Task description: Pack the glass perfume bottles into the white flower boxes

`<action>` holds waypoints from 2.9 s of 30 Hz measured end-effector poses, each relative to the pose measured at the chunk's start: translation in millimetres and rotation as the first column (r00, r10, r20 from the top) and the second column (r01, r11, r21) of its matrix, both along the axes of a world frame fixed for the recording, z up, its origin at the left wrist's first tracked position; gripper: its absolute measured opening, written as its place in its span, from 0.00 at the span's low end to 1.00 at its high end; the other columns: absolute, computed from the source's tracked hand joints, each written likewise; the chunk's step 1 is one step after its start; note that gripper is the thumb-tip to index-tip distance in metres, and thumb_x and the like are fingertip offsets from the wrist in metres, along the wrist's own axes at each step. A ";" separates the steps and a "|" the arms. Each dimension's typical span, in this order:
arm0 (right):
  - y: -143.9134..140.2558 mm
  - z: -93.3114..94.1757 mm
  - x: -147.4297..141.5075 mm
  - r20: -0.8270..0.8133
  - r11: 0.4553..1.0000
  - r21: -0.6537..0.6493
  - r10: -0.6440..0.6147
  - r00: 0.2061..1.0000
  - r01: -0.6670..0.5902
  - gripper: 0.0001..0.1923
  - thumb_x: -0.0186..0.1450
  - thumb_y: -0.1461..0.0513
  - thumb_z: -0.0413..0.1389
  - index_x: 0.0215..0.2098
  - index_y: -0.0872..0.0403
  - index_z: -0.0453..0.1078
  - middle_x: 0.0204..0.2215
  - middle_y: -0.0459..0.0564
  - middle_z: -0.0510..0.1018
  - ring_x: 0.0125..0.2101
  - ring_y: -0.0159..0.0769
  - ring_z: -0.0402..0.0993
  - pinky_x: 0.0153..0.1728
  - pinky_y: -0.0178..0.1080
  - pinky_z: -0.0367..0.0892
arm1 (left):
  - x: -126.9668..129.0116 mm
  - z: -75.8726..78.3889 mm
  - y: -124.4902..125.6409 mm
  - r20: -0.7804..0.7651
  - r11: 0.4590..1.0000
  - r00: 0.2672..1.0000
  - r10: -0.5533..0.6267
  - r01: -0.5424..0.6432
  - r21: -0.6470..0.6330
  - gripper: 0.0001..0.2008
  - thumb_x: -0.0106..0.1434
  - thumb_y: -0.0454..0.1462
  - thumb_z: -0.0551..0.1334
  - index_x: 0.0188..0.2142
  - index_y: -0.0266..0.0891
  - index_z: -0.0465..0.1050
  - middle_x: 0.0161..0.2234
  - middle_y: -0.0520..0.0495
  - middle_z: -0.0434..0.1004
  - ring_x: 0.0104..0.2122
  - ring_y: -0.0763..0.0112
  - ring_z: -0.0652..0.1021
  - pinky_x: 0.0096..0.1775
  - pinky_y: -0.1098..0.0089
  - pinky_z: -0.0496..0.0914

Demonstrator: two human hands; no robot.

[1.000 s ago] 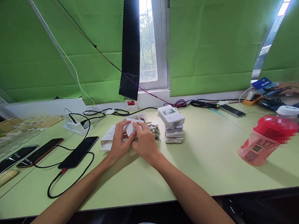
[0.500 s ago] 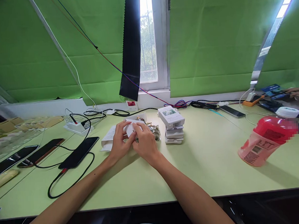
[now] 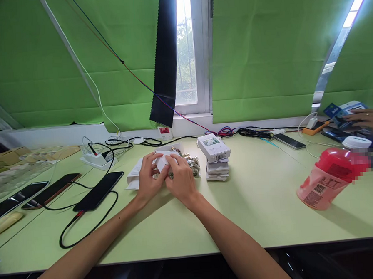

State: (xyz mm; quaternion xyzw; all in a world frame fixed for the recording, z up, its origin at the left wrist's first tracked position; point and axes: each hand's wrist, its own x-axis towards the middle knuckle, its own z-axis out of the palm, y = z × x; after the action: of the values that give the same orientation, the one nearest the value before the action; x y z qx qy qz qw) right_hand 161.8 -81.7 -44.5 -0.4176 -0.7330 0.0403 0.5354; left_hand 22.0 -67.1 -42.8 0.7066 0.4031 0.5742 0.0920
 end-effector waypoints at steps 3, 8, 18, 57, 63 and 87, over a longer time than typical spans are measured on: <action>-0.6 0.6 -0.8 -0.011 1.000 0.007 0.003 1.000 -0.003 0.26 0.65 0.68 0.54 0.62 0.56 0.71 0.58 0.58 0.77 0.59 0.48 0.73 0.61 0.50 0.70 | 0.4 1.5 -1.2 0.008 1.000 1.000 0.014 -0.014 0.014 0.18 0.67 0.46 0.66 0.54 0.45 0.72 0.57 0.41 0.67 0.38 0.72 0.80 0.35 0.70 0.80; -1.7 1.3 -2.0 -0.029 1.000 0.022 -0.001 1.000 0.002 0.24 0.67 0.67 0.55 0.61 0.56 0.72 0.57 0.58 0.77 0.57 0.48 0.73 0.60 0.50 0.71 | 0.4 4.9 -3.5 0.024 0.999 0.999 0.034 -0.035 0.039 0.17 0.67 0.45 0.66 0.53 0.44 0.73 0.56 0.41 0.68 0.42 0.69 0.79 0.36 0.70 0.80; -3.1 2.4 -2.8 -0.049 0.999 0.034 -0.040 0.998 0.041 0.23 0.67 0.67 0.56 0.61 0.55 0.71 0.57 0.59 0.77 0.57 0.49 0.72 0.60 0.52 0.69 | -0.8 6.5 -3.3 0.053 0.997 0.997 0.047 -0.050 0.058 0.17 0.67 0.44 0.65 0.53 0.45 0.71 0.55 0.42 0.67 0.44 0.68 0.78 0.37 0.69 0.80; -2.2 -0.4 -3.3 -0.039 0.996 0.075 -0.046 0.998 0.049 0.24 0.66 0.68 0.55 0.60 0.52 0.73 0.56 0.56 0.78 0.55 0.48 0.73 0.60 0.52 0.69 | -0.1 7.3 -3.9 0.074 0.999 0.996 0.040 -0.042 0.025 0.17 0.67 0.44 0.66 0.54 0.46 0.71 0.55 0.43 0.67 0.48 0.66 0.78 0.38 0.71 0.79; -0.2 -3.0 -4.1 -0.047 0.991 0.118 -0.058 0.997 0.063 0.23 0.66 0.67 0.55 0.59 0.54 0.73 0.56 0.56 0.78 0.55 0.48 0.74 0.60 0.51 0.68 | 0.7 9.3 -5.4 0.068 0.998 0.997 0.046 -0.048 0.030 0.17 0.67 0.43 0.66 0.53 0.45 0.71 0.54 0.42 0.67 0.46 0.67 0.78 0.37 0.71 0.79; 0.9 -3.8 -4.8 -0.056 0.986 0.156 -0.058 0.997 0.067 0.22 0.67 0.68 0.55 0.59 0.56 0.74 0.54 0.56 0.80 0.52 0.48 0.74 0.59 0.51 0.70 | 0.0 9.8 -4.4 0.052 0.997 0.998 0.035 -0.038 0.063 0.17 0.67 0.42 0.66 0.53 0.45 0.70 0.53 0.43 0.67 0.40 0.72 0.78 0.35 0.72 0.79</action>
State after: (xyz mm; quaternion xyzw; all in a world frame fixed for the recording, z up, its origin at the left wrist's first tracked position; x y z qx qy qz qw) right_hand 157.1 -80.8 -48.3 -0.3956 -0.7064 -0.0237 0.5865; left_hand 22.0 -71.5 -33.0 0.6868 0.3949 0.6064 0.0690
